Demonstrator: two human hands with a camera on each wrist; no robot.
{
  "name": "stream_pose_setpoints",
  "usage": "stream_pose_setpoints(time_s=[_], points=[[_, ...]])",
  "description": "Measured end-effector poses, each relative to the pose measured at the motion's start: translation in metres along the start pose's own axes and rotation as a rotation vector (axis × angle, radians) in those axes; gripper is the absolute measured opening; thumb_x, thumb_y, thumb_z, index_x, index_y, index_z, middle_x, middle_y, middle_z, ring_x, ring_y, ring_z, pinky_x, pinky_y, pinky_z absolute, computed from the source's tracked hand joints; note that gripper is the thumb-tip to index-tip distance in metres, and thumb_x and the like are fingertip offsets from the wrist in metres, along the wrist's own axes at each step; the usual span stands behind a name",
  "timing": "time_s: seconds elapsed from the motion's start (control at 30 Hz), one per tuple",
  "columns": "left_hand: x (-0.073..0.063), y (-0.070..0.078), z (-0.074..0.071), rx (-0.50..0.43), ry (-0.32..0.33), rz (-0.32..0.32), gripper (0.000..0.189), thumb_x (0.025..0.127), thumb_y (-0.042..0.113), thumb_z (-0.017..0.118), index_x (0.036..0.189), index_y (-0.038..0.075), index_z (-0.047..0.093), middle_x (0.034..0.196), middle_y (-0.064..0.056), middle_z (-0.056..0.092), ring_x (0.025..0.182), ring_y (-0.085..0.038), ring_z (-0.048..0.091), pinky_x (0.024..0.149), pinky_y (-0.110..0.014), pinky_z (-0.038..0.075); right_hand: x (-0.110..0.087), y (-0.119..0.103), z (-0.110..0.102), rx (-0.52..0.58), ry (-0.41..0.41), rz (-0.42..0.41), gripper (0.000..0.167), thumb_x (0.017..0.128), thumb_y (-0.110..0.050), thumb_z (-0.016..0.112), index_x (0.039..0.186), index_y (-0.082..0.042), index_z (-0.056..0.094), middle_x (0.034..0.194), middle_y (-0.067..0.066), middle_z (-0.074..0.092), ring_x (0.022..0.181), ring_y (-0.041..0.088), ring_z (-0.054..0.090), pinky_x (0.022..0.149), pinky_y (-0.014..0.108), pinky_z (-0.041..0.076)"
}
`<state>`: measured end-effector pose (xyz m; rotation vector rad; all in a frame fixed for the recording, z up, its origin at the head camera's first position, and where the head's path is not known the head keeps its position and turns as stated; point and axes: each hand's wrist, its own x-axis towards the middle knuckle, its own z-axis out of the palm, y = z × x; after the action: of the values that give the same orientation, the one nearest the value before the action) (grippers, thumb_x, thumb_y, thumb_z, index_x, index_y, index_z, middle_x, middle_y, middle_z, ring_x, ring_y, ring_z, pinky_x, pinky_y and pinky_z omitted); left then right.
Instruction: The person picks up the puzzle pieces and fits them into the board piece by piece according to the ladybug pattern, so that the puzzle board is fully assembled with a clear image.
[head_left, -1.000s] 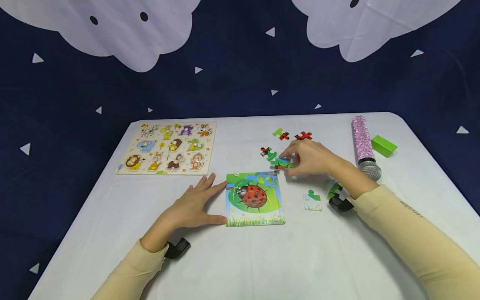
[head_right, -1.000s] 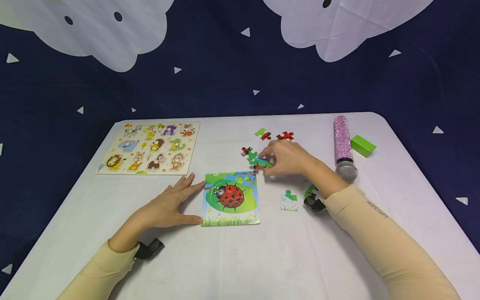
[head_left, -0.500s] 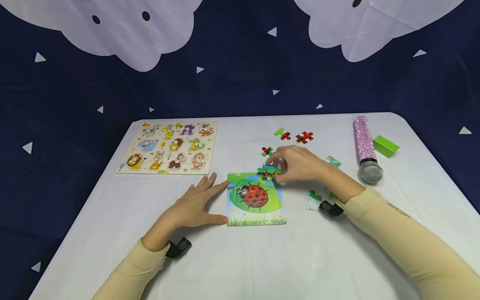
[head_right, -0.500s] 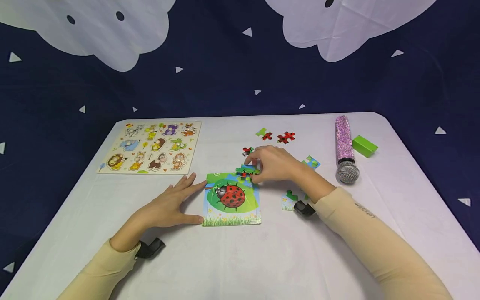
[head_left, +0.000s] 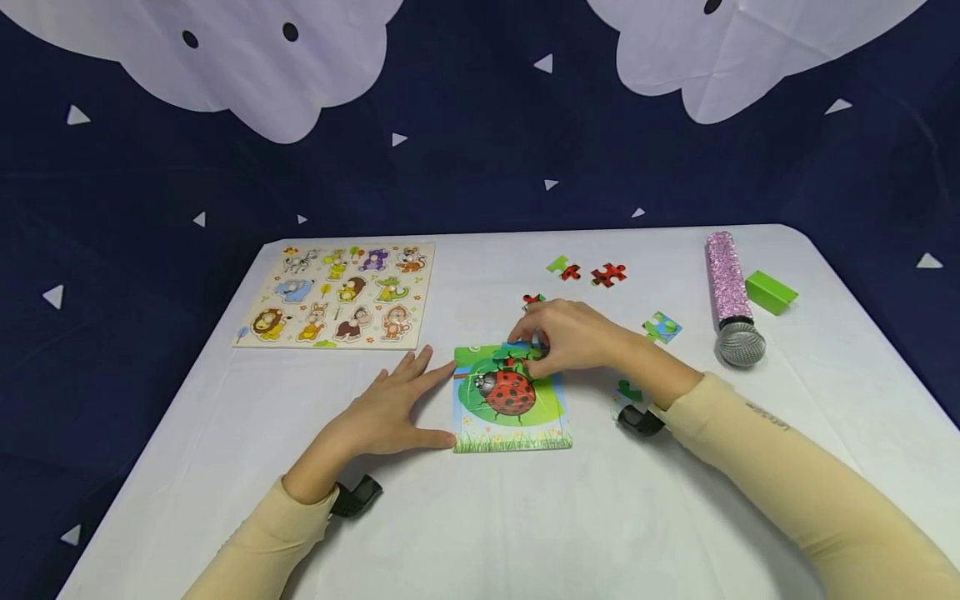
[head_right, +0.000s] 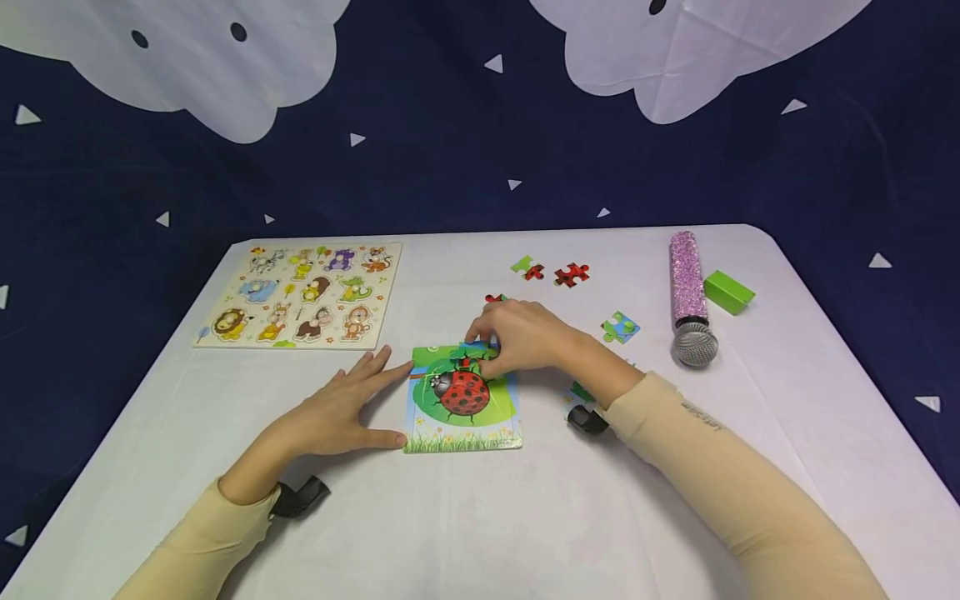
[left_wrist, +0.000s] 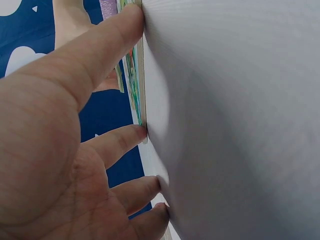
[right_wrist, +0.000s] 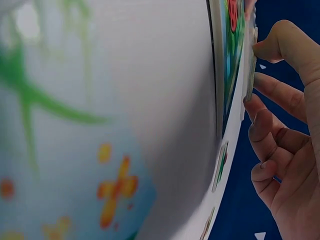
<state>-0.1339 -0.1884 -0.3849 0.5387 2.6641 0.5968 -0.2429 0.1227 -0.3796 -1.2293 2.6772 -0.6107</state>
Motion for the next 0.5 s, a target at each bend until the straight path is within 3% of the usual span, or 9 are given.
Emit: stream_pose_setpoints(time_s=[0.5], points=[[0.0004,-0.0012,0.0006,0.009,0.001,0.003,0.102,0.087,0.056,0.085,0.17,0.024,0.035,0.179,-0.022,0.014,0.167,-0.048,0.011,0.129,-0.076,0.016,0.0044,-0.0085,0.0047,-0.045,-0.042,-0.029,0.039,0.079,-0.033,0.085,0.116,-0.022,0.084,0.102,-0.006,0.073,0.081,0.008,0.059,0.072,0.03,0.053]])
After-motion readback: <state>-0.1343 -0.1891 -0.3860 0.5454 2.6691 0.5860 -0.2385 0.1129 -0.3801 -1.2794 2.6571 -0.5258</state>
